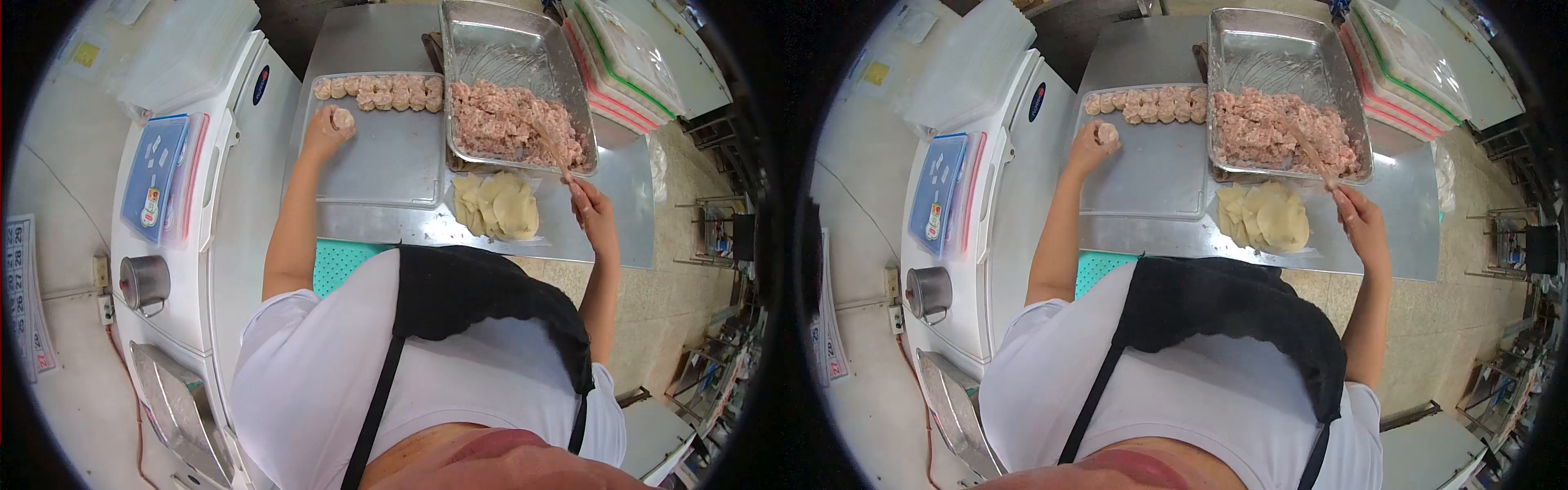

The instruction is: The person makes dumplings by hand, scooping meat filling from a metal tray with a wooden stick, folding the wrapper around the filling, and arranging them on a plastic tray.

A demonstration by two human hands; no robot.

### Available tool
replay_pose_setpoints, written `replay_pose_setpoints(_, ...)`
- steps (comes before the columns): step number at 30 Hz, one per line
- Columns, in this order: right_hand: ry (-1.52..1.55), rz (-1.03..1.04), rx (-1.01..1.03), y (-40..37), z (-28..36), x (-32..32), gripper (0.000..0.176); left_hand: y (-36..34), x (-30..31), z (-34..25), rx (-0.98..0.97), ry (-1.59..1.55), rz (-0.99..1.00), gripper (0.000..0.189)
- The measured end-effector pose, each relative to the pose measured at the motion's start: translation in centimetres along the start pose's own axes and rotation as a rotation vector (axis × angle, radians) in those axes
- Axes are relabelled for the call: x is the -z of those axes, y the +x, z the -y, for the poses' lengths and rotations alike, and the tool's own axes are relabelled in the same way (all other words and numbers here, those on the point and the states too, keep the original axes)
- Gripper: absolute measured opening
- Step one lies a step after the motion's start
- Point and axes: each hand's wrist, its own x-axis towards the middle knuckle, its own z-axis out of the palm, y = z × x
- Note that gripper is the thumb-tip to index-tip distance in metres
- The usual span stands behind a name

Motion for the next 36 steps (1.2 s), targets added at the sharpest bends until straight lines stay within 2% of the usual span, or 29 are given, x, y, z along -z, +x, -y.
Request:
replay_pose_setpoints(3, 0.055, -0.038, -0.073, -1.8, -0.6, 0.1, 0.029, 2.1, -0.8, 0.0, 0.026, 0.016, -0.083, 0.059)
replay_pose_setpoints(5, 0.065, -0.054, -0.104, -2.6, -0.5, 0.2, 0.029, 3.0, -1.7, -0.1, 0.030, 0.024, -0.235, 0.069)
replay_pose_setpoints(9, 0.028, -0.088, -0.070, -2.8, -0.8, 0.7, 0.029, 4.6, -2.6, -0.5, -0.014, -0.010, -0.157, 0.081)
replay_pose_setpoints(11, -0.008, -0.100, -0.073, -2.5, -1.2, 1.0, 0.030, 5.1, -2.1, -1.4, 0.118, 0.026, -0.040, 0.089)
replay_pose_setpoints(12, -0.117, -0.071, -0.012, -1.9, -1.0, 1.1, 0.032, 5.5, -2.6, -0.6, 0.112, 0.026, -0.026, 0.089)
replay_pose_setpoints(14, -0.400, -0.001, 0.081, -0.7, -0.1, 2.1, 0.035, 6.7, -3.4, 1.0, -0.064, 0.111, -0.080, 0.090)
replay_pose_setpoints(17, -1.014, 0.061, 0.229, 3.5, -0.6, 6.6, 0.032, 7.3, -2.9, 1.8, -0.106, 0.045, 0.074, 0.089)
replay_pose_setpoints(18, -1.147, 0.070, 0.208, 4.7, 0.8, 7.9, 0.031, 6.6, -2.8, 0.3, -0.111, 0.048, 0.087, 0.089)
replay_pose_setpoints(20, -1.314, 0.075, 0.223, 7.2, 3.2, 9.1, 0.031, 4.3, -1.3, -3.8, -0.170, 0.287, 0.033, 0.068)
replay_pose_setpoints(21, -1.346, 0.069, 0.254, 8.3, 3.4, 9.5, 0.031, 3.3, -1.6, -5.4, -0.168, 0.291, 0.033, 0.068)
replay_pose_setpoints(23, -1.252, 0.014, 0.590, 10.8, 0.1, 8.7, 0.031, 1.0, -2.9, -9.4, -0.166, -0.017, -0.022, 0.037)
replay_pose_setpoints(25, -1.255, 0.191, 0.452, 11.2, -1.4, 4.5, 0.023, -3.3, -3.8, -17.9, -0.253, -0.219, 0.001, 0.018)
replay_pose_setpoints(27, -1.157, 0.097, 0.800, 9.2, -1.6, 3.0, 0.015, -6.3, -6.4, -23.0, -0.297, -0.256, 0.126, 0.016)
replay_pose_setpoints(29, -1.167, 0.139, 0.810, 8.5, -1.7, 2.4, 0.015, -8.8, -9.9, -25.5, -0.242, -0.218, 0.305, 0.016)
replay_pose_setpoints(30, -1.185, 0.170, 0.804, 8.5, -1.9, 2.6, 0.015, -9.9, -11.7, -25.9, -0.230, -0.211, 0.298, 0.016)
replay_pose_setpoints(32, -1.168, 0.175, 0.874, 9.8, -2.3, 4.4, 0.015, -11.4, -14.6, -26.5, -0.470, -0.116, 0.298, 0.020)
replay_pose_setpoints(34, -1.145, 0.183, 0.947, 11.3, -1.0, 6.4, 0.015, -12.4, -15.1, -27.9, -0.419, -0.088, 0.265, 0.021)
replay_pose_setpoints(36, -1.252, 0.143, 0.903, 12.3, 1.4, 8.2, 0.016, -13.0, -15.4, -28.0, -0.356, -0.061, 0.235, 0.023)
